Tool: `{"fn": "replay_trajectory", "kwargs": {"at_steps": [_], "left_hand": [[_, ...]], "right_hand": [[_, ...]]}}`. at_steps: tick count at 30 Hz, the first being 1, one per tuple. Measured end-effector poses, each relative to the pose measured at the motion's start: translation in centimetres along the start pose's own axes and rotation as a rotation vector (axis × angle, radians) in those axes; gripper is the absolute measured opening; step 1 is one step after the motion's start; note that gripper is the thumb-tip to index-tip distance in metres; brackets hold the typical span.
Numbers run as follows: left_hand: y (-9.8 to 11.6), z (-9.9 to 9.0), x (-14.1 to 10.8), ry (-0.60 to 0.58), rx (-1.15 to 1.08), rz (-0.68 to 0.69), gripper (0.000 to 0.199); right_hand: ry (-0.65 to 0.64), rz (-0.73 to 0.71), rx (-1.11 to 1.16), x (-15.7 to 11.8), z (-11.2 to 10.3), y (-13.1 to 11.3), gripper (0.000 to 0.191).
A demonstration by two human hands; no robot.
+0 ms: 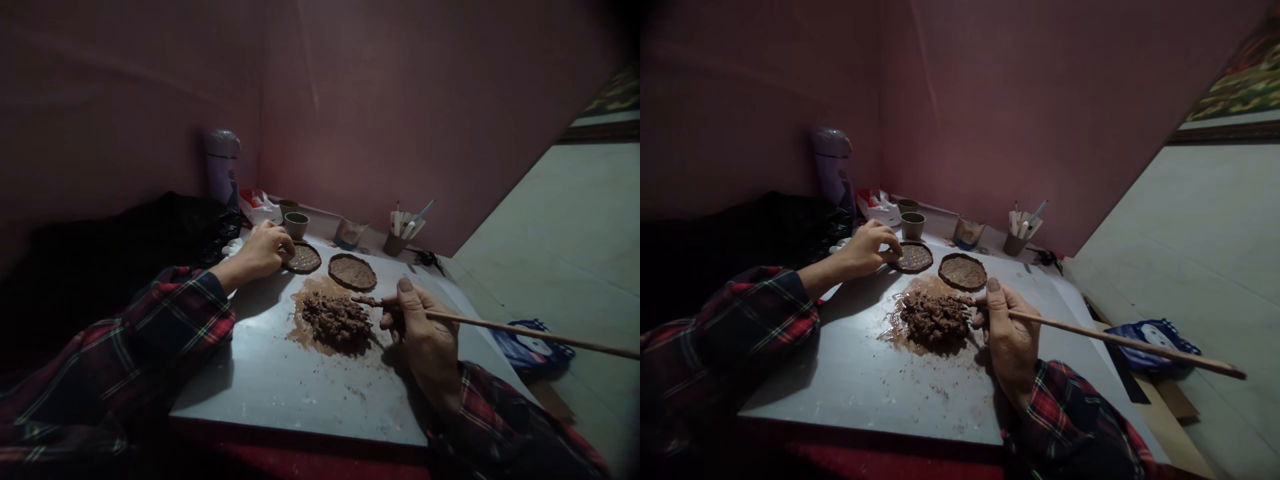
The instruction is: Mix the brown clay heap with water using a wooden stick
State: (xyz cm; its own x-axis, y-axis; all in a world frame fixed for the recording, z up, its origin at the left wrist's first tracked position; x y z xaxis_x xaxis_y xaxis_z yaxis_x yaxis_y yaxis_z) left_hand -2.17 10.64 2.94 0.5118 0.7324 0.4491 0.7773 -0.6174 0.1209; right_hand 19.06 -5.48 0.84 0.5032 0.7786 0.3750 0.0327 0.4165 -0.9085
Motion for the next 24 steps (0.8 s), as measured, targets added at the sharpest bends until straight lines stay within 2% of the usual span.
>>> {"fn": "replay_trajectory", "kwargs": {"at_steps": [8, 13, 16, 24], "left_hand": [[-0.3, 2.1, 0.1, -0.11, 0.025, 0.093, 0.011], [-0.6, 0.6, 0.3, -0.034, -0.038, 0.034, 0.012], [-0.9, 0.1, 0.4, -0.032, -0.046, 0.011, 0.011], [-0.4, 1.7, 0.2, -0.068, -0.021, 0.103, 0.007]], "right_hand": [[-0.014, -0.009, -0.031, 0.1, 0.2, -0.2, 0.041], [-0.011, -0.019, -0.037, 0.0, 0.2, -0.2, 0.04], [-0.015, -0.027, -0.038, -0.1, 0.1, -0.1, 0.04], [-0.043, -0.027, -0.059, 0.0, 0.0, 0.0, 0.039]]}}
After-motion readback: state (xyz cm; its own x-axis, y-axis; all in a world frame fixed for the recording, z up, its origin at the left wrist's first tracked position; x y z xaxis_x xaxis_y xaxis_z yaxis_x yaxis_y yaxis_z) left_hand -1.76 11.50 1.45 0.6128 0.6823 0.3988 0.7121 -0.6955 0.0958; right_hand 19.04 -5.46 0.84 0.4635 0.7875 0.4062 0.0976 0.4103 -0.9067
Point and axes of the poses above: each hand's wrist, its own x-axis towards the middle knuckle, its own z-axis out of the palm, y = z × x, the point moved 6 cm from there along x, towards the middle knuckle, and after that the axes turned 13 degrees about x, right-handed, at the moved point
